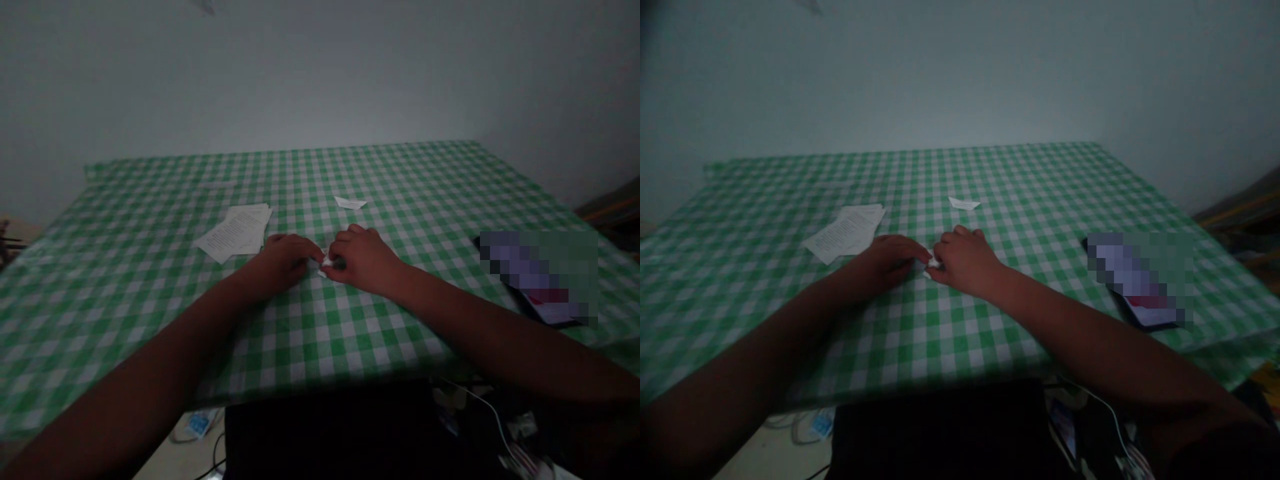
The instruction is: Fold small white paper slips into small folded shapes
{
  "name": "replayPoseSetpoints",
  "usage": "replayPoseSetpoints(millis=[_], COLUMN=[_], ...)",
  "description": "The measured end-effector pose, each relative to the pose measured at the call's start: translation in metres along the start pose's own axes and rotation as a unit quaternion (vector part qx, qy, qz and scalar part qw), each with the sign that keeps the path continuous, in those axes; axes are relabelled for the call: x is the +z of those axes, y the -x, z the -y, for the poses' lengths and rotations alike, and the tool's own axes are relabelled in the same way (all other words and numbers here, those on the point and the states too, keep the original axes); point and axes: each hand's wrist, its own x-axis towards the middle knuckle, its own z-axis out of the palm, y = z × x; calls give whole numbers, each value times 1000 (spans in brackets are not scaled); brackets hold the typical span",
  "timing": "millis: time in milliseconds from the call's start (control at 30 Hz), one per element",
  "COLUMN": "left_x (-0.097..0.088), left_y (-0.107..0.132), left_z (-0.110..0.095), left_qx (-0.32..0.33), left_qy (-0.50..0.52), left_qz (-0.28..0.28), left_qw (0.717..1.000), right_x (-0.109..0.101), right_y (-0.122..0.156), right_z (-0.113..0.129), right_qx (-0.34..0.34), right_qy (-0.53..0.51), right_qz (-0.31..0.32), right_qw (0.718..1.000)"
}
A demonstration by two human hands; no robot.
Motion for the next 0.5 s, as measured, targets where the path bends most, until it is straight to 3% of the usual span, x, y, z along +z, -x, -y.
replayPoseSetpoints(millis=[500], left_x=[-1], left_y=[-1], left_z=[-5], left_qx=[-13], left_qy=[-10], left_qz=[-9], left_qw=[1000], right_x=[4], right_y=[-2], right_z=[-1], right_qx=[31], right_qy=[-52], right_qz=[-17], right_qw=[998])
